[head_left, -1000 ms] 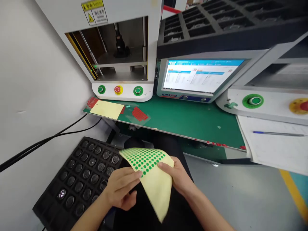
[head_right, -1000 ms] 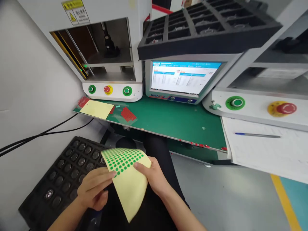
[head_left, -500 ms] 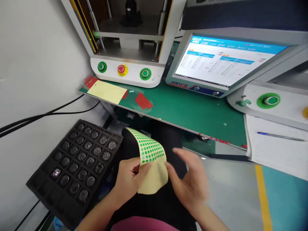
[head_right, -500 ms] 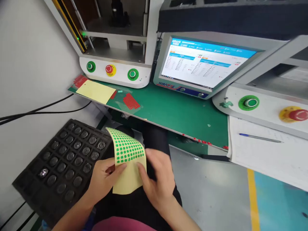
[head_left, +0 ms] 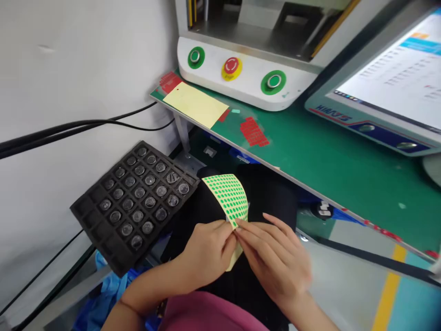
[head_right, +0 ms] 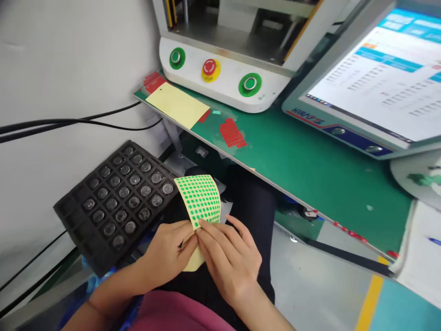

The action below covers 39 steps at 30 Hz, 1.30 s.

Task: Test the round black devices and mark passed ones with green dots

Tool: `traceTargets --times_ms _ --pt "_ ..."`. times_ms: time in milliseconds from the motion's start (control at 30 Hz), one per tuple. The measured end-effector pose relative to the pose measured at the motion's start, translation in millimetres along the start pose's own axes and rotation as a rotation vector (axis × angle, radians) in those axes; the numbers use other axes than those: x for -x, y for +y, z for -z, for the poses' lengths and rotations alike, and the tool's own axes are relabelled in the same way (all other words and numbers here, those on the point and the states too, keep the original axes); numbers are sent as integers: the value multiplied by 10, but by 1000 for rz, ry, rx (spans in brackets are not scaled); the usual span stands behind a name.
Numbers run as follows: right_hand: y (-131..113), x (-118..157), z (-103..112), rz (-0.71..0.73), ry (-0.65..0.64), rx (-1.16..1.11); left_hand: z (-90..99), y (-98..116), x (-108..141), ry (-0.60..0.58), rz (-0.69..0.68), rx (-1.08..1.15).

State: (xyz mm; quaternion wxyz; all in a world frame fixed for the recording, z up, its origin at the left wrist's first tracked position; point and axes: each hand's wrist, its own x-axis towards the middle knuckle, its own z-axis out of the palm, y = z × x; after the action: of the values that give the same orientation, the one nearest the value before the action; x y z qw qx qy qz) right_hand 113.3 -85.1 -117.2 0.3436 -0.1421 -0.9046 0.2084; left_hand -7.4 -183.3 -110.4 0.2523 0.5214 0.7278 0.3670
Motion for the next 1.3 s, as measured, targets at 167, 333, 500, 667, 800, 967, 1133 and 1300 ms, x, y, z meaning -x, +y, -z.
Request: traceTargets --times_ms 167,333,500,667,800,967,1133,1300 --pt "-13 -51 -166 25 -43 -10 69 -141 43 8 73 78" --pt "-17 -93 -314 111 -127 23 104 -257 75 74 98 129" --pt "40 -213 -511 184 -104 -24 211 -475 203 225 334 368" --pt "387 -451 -1198 -309 -339 -347 560 -999 629 873 756 684" --pt "596 -480 -1897 -368 -800 -467 680 -1340 1009 1194 824 682" --pt "586 -375 -2288 -322 -959 -359 469 -1436 1248 1206 923 823" --pt "550 -334 -2399 -324 -989 -225 301 -1389 1278 1135 997 893" --pt "543 -352 -2478 -392 -914 -178 299 -1305 1218 1073 943 894"
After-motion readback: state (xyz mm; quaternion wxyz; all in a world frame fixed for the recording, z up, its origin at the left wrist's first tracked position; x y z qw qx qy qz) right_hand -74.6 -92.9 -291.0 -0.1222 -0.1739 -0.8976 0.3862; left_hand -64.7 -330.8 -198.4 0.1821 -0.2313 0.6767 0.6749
